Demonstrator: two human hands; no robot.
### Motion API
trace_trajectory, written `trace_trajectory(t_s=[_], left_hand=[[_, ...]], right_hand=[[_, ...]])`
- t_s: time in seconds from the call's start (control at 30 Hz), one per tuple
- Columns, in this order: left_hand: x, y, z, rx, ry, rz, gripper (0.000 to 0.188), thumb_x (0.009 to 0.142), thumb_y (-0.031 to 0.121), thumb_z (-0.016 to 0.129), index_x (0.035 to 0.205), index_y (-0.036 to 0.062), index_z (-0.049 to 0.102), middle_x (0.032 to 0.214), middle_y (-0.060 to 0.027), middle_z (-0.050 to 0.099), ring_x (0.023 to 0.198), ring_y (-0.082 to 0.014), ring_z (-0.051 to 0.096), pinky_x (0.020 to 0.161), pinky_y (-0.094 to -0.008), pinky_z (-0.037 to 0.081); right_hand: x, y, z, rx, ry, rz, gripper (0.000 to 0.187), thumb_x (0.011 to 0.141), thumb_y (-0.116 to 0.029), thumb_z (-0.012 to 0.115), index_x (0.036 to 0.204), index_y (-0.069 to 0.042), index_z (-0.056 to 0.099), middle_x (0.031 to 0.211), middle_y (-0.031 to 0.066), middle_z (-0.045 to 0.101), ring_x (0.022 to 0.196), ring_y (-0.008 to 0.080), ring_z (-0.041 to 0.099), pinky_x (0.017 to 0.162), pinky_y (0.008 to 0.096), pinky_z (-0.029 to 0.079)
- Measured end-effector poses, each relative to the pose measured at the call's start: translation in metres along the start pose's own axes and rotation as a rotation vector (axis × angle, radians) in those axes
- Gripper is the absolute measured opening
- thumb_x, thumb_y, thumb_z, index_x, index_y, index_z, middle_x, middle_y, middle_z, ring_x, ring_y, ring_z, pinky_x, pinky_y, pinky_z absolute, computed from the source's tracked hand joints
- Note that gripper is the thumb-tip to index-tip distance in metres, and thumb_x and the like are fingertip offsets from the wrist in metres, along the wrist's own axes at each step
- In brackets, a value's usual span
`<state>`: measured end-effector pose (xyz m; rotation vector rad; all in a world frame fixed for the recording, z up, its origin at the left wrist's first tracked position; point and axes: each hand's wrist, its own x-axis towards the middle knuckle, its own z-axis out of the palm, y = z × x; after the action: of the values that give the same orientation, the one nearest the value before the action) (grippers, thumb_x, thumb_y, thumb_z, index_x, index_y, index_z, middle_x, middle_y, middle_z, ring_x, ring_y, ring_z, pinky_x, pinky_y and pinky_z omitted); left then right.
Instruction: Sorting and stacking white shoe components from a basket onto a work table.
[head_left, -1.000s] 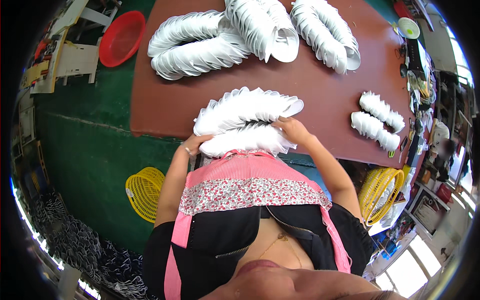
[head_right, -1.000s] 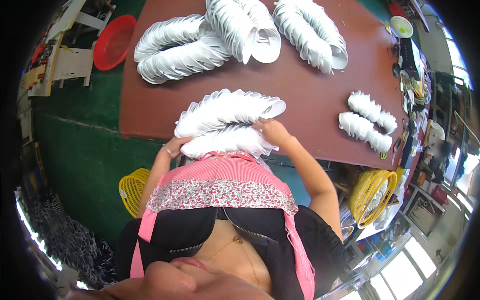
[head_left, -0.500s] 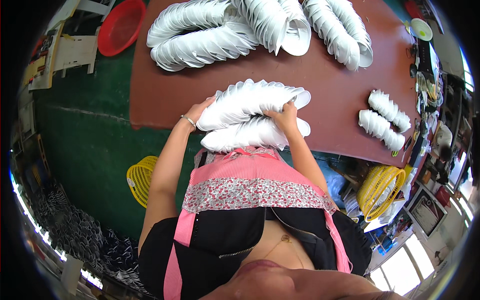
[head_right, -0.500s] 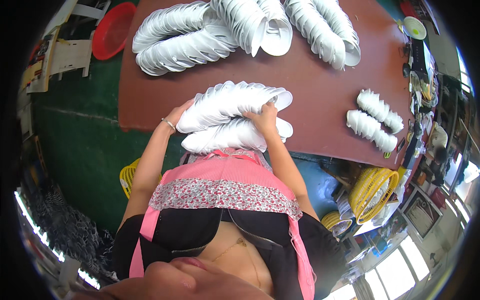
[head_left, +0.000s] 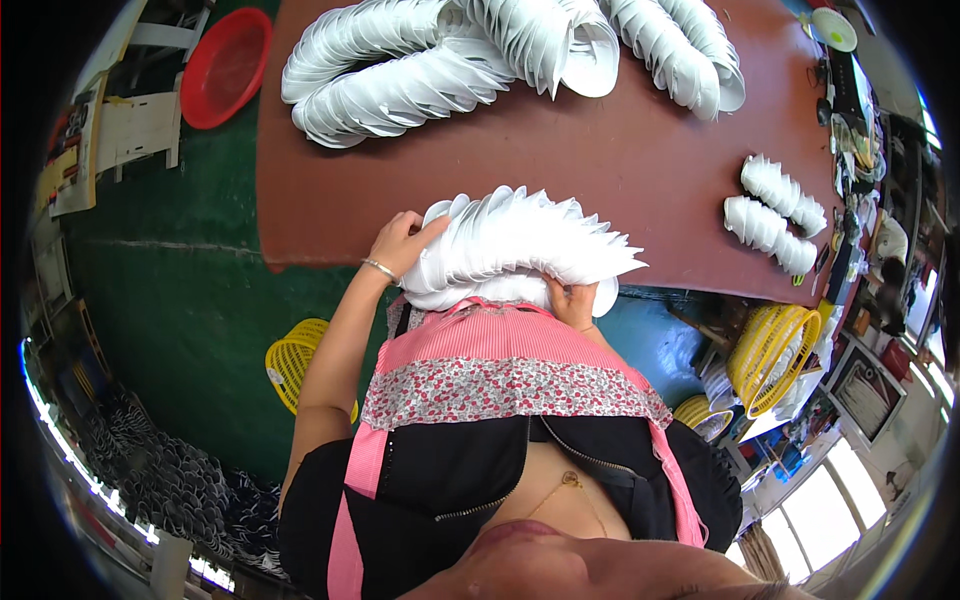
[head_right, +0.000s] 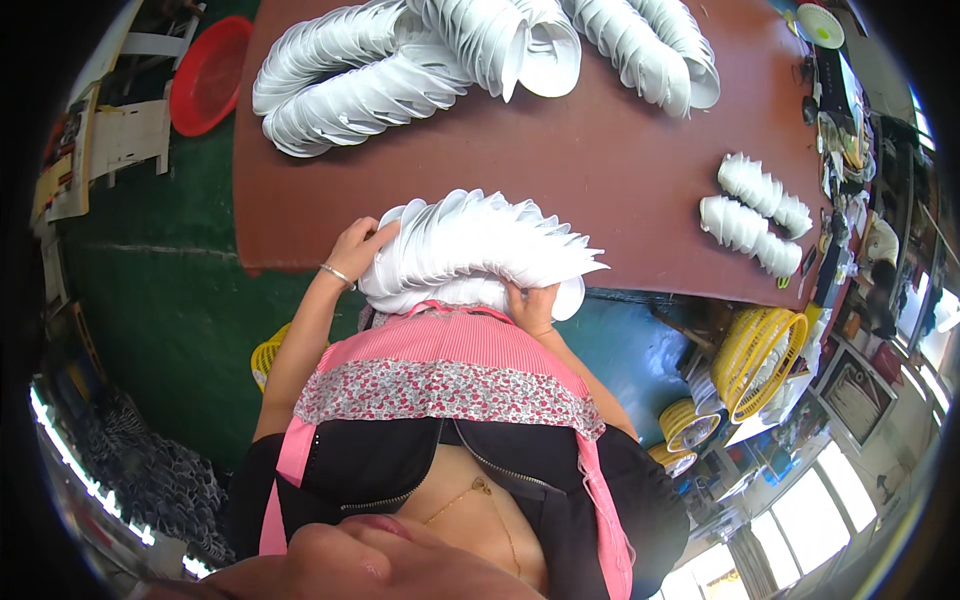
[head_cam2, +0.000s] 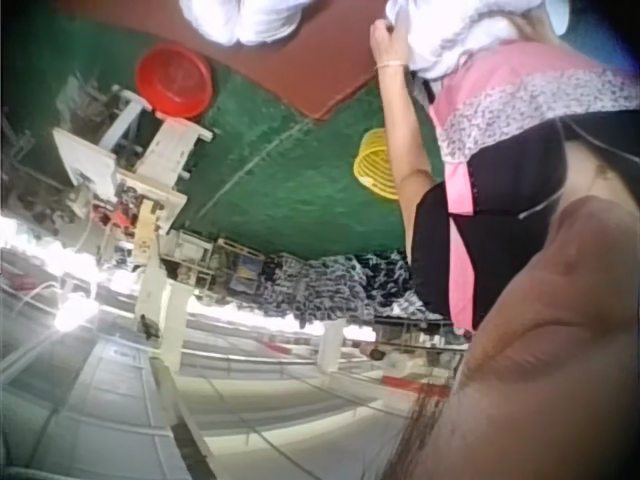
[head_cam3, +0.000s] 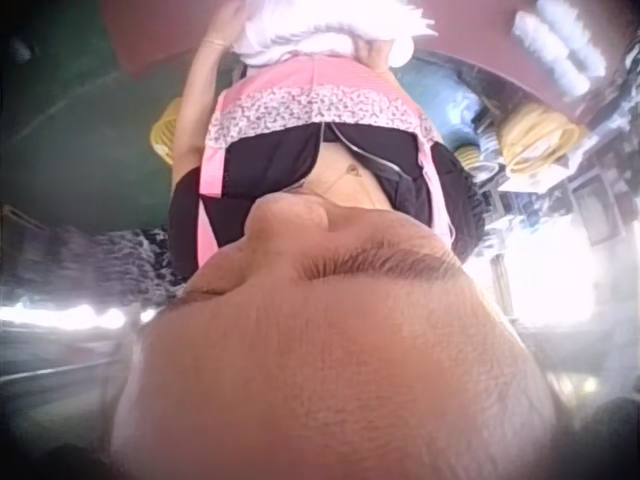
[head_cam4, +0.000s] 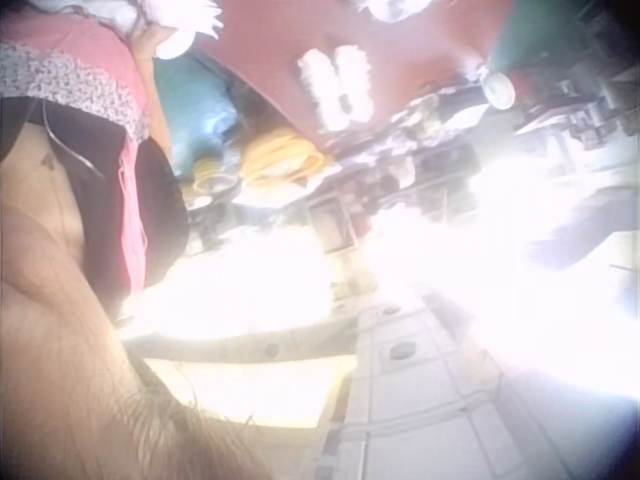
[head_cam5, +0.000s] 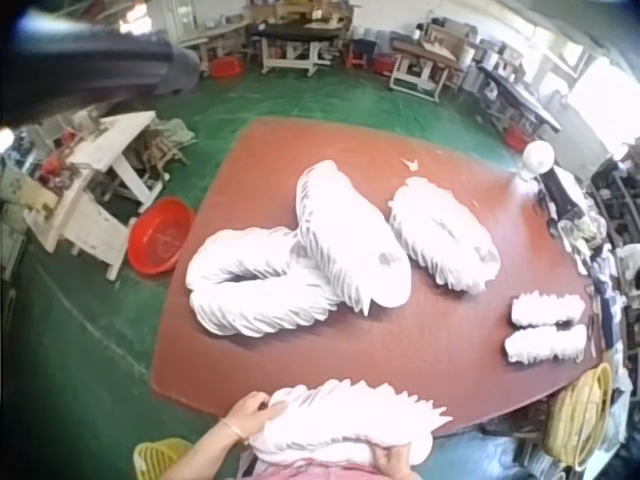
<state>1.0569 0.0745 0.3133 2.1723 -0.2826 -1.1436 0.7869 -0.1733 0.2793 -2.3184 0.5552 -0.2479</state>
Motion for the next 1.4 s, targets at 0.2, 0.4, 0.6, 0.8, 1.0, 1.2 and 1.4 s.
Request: trace_trajectory(t_s=[0.2,0.4,0.6,0.8,1.0,1.2,1.4], left_hand=[[0.009,0.016,-0.002,-0.153,0.067,0.002,0.051,0.089,0.044,0.066,0.114,-0.0002,0.065,0.102,-0.0171,0.07,0.096,-0.0292,0.067,0.085,-0.0371,0.051],[0.019,0.023,-0.015,-0.161,0.013,0.47,0.037,0.083,0.008,0.054,0.117,0.0102,0.07,0.127,-0.0154,0.06,0.118,-0.0267,0.059,0.098,-0.0345,0.046],[0.024,0.021,-0.02,-0.054,-0.118,0.55,0.037,0.084,0.001,0.046,0.104,0.0099,0.076,0.133,-0.0168,0.054,0.119,-0.0304,0.059,0.103,-0.0358,0.045],[0.028,0.017,-0.019,0.054,-0.13,0.567,0.035,0.084,0.001,0.046,0.099,0.0096,0.076,0.135,-0.0179,0.051,0.115,-0.032,0.061,0.104,-0.0391,0.045],[0.032,0.021,-0.023,0.18,-0.136,0.498,0.028,0.085,0.005,0.048,0.094,0.0114,0.073,0.136,-0.0178,0.051,0.114,-0.0353,0.06,0.102,-0.0416,0.047],[0.035,0.025,-0.023,0.255,-0.092,0.508,0.02,0.086,0.012,0.052,0.092,0.0114,0.071,0.135,-0.0175,0.051,0.114,-0.0369,0.06,0.1,-0.0427,0.047],[0.028,0.045,-0.009,0.275,-0.036,0.38,0.03,0.087,0.038,0.069,0.089,0.0082,0.07,0.131,-0.0179,0.054,0.115,-0.0365,0.059,0.099,-0.0425,0.048]], right_hand=[[0.0,-0.011,0.0,-0.019,0.049,-0.019,0.04,0.078,-0.013,0.076,0.117,-0.008,0.071,0.123,0.0207,0.064,0.116,0.044,0.056,0.103,0.0531,0.037],[-0.003,-0.013,0.001,-0.076,0.067,-0.02,0.04,0.077,-0.012,0.076,0.116,-0.008,0.07,0.123,0.0203,0.064,0.115,0.0444,0.055,0.101,0.0533,0.038],[0.001,-0.014,0.001,-0.094,0.084,-0.038,0.041,0.076,-0.013,0.077,0.117,-0.008,0.069,0.121,0.0195,0.064,0.113,0.0437,0.055,0.099,0.0529,0.038],[0.0,-0.009,0.003,-0.094,0.078,-0.041,0.044,0.077,-0.014,0.077,0.119,-0.008,0.068,0.124,0.02,0.062,0.116,0.0442,0.053,0.1,0.0535,0.037],[0.001,-0.007,0.003,-0.092,0.039,-0.031,0.046,0.077,-0.016,0.078,0.121,-0.008,0.067,0.129,0.021,0.059,0.121,0.045,0.05,0.102,0.0544,0.036],[0.009,-0.017,-0.001,-0.096,0.06,-0.015,0.041,0.08,-0.016,0.078,0.119,-0.006,0.069,0.128,0.0193,0.062,0.121,0.0427,0.051,0.105,0.0518,0.034],[0.011,-0.017,-0.001,-0.102,0.072,-0.01,0.044,0.078,-0.018,0.079,0.12,-0.006,0.068,0.127,0.0204,0.06,0.12,0.0447,0.05,0.103,0.0543,0.035]])
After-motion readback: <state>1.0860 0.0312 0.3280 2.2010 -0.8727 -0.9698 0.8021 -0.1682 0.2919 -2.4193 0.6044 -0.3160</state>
